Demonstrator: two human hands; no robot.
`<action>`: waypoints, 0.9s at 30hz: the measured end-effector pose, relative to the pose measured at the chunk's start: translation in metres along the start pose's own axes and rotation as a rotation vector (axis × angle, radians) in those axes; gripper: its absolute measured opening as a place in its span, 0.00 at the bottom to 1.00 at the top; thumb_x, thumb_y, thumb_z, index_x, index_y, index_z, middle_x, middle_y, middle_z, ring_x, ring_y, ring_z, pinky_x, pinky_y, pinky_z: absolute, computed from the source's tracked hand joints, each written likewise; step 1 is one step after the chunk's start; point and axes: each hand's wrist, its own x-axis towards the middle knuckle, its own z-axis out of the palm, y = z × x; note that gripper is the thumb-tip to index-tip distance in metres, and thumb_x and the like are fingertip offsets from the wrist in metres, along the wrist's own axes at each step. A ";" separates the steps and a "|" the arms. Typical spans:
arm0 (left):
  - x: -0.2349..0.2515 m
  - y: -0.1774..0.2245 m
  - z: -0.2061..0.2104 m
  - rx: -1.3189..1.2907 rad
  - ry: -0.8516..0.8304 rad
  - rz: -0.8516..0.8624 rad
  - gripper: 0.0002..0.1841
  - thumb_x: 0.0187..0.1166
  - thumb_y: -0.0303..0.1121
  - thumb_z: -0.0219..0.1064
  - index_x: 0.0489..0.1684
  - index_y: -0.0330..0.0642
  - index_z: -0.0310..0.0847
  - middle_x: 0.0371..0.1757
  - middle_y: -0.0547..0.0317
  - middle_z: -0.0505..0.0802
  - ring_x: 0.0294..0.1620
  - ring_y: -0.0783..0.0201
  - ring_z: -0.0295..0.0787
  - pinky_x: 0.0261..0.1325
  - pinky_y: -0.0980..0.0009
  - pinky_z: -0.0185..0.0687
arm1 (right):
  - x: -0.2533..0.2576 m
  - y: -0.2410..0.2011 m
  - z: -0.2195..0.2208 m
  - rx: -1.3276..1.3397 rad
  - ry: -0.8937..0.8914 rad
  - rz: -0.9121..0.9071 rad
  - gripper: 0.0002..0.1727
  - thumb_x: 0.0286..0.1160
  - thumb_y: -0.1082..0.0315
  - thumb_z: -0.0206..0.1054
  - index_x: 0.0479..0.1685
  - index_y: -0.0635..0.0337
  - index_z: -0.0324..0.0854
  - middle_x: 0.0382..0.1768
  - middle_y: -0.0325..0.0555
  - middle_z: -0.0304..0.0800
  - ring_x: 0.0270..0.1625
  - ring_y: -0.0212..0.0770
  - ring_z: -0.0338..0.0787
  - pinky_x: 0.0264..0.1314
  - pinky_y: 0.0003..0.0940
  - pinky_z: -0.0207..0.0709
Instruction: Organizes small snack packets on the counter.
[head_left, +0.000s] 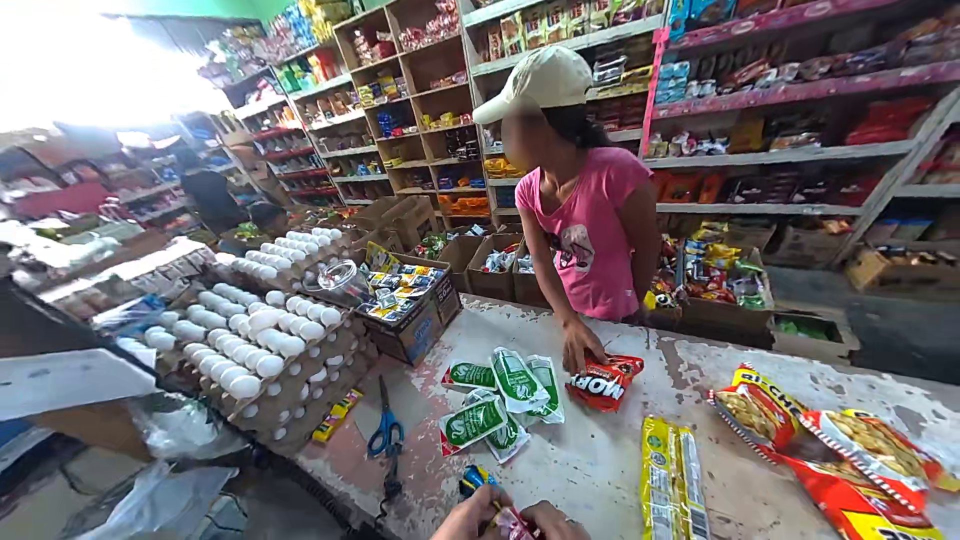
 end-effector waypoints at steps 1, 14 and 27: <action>-0.001 -0.001 -0.001 0.015 0.014 0.021 0.26 0.86 0.28 0.61 0.82 0.35 0.63 0.45 0.48 0.94 0.43 0.60 0.93 0.53 0.57 0.89 | -0.002 -0.001 0.000 -0.024 0.065 -0.039 0.25 0.69 0.60 0.73 0.61 0.68 0.86 0.53 0.60 0.93 0.54 0.62 0.92 0.59 0.68 0.79; -0.003 -0.002 -0.028 0.142 -0.149 0.171 0.39 0.88 0.33 0.60 0.96 0.43 0.39 0.52 0.41 0.93 0.50 0.56 0.93 0.63 0.55 0.84 | -0.013 -0.008 0.032 -0.569 0.584 -0.361 0.15 0.65 0.64 0.65 0.45 0.56 0.94 0.42 0.46 0.97 0.43 0.49 0.96 0.47 0.54 0.84; 0.019 -0.007 -0.008 0.142 0.015 0.230 0.35 0.85 0.35 0.64 0.92 0.42 0.54 0.35 0.49 0.93 0.36 0.56 0.92 0.50 0.54 0.88 | -0.020 -0.024 -0.002 -0.218 0.153 0.019 0.26 0.70 0.64 0.71 0.69 0.65 0.81 0.58 0.59 0.91 0.56 0.57 0.93 0.57 0.57 0.85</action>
